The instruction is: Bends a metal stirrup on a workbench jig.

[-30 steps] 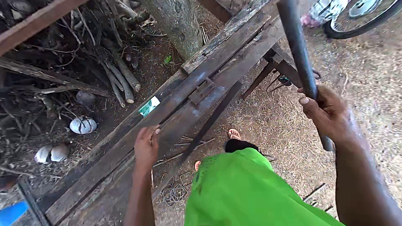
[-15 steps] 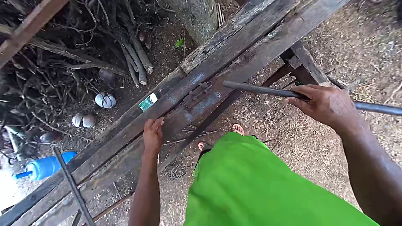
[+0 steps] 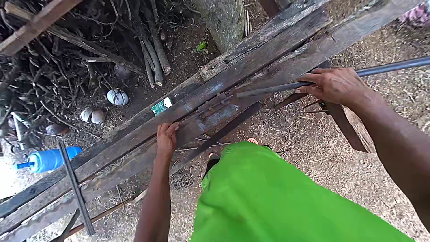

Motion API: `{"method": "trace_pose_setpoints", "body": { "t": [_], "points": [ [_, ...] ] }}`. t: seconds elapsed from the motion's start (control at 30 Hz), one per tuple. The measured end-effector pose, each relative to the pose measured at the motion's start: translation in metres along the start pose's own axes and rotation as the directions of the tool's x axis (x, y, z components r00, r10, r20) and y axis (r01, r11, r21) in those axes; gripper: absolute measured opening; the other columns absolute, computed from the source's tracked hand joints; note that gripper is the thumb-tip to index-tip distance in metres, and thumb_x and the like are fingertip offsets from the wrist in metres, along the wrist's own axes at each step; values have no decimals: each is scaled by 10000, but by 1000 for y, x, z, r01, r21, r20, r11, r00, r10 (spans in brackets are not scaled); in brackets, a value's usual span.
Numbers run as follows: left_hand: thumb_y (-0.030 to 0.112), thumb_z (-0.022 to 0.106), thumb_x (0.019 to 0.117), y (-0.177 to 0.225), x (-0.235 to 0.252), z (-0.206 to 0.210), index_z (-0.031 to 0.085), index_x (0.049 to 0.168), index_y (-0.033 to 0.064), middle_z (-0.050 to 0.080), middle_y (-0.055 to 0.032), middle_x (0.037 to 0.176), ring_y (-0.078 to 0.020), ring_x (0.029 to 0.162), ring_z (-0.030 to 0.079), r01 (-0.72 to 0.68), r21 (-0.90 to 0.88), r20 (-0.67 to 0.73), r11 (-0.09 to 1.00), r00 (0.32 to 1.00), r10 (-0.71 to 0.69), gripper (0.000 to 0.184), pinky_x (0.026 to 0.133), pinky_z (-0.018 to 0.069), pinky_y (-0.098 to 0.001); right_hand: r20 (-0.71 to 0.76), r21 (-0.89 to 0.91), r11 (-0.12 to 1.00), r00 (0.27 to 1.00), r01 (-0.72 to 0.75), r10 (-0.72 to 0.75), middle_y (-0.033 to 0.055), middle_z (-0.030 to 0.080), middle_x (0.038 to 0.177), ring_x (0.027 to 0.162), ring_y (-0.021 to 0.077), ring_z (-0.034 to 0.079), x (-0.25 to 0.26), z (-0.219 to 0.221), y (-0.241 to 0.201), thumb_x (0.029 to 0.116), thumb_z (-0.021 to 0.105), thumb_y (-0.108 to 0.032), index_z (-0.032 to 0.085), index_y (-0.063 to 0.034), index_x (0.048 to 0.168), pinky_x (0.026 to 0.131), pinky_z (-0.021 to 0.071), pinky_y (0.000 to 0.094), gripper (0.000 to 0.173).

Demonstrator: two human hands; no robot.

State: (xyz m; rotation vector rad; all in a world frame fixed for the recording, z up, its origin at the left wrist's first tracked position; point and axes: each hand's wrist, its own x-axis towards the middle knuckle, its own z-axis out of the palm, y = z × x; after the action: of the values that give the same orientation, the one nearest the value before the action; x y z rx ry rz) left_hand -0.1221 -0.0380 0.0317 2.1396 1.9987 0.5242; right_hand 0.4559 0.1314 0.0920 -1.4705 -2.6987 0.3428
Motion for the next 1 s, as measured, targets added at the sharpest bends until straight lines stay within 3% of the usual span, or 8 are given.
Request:
{"method": "trace_pose_setpoints", "body": {
  "t": [0.13,0.3,0.8,0.9,1.0],
  "points": [
    [30,481,1026,-2,-2,0,732,1211,46,658,-231,1121,-425,1139,597,7,-15,-6,1000,1000,-7,312,1012,465,-569,13,17,999,999,33,-33,178,708,1006,869,425,701,10,-1,4,1018,612,-454,717,-148,1214,723,521,648,378],
    [12,469,1018,-4,-2,2,727,1221,45,656,-229,1134,-419,1152,594,3,-15,-2,1000,1000,-3,330,1025,460,-558,41,52,998,999,22,-25,172,718,1062,893,432,704,23,4,6,1025,591,-475,709,-170,1249,721,516,663,397],
    [32,485,1036,-7,-5,5,730,1203,41,647,-218,1113,-401,1128,593,2,0,-24,1000,1000,-2,297,1019,459,-540,47,62,994,995,88,-90,166,722,1083,950,424,705,43,13,6,1018,579,-518,716,-156,1214,768,520,663,434],
    [11,483,1028,-5,-5,4,730,1195,31,653,-232,1136,-418,1125,603,-3,-7,-22,1000,1000,3,298,1016,468,-559,70,76,995,995,70,-75,181,719,1139,996,448,698,45,13,0,1014,594,-507,709,-166,1252,797,511,694,431],
    [12,481,1031,-5,-4,5,731,1201,50,652,-221,1131,-407,1128,600,10,3,-20,1000,1000,-10,305,1013,470,-547,92,83,995,994,53,-60,165,730,1037,928,429,709,40,19,-6,1012,591,-523,712,-181,1214,730,520,674,416]
  ]
}}
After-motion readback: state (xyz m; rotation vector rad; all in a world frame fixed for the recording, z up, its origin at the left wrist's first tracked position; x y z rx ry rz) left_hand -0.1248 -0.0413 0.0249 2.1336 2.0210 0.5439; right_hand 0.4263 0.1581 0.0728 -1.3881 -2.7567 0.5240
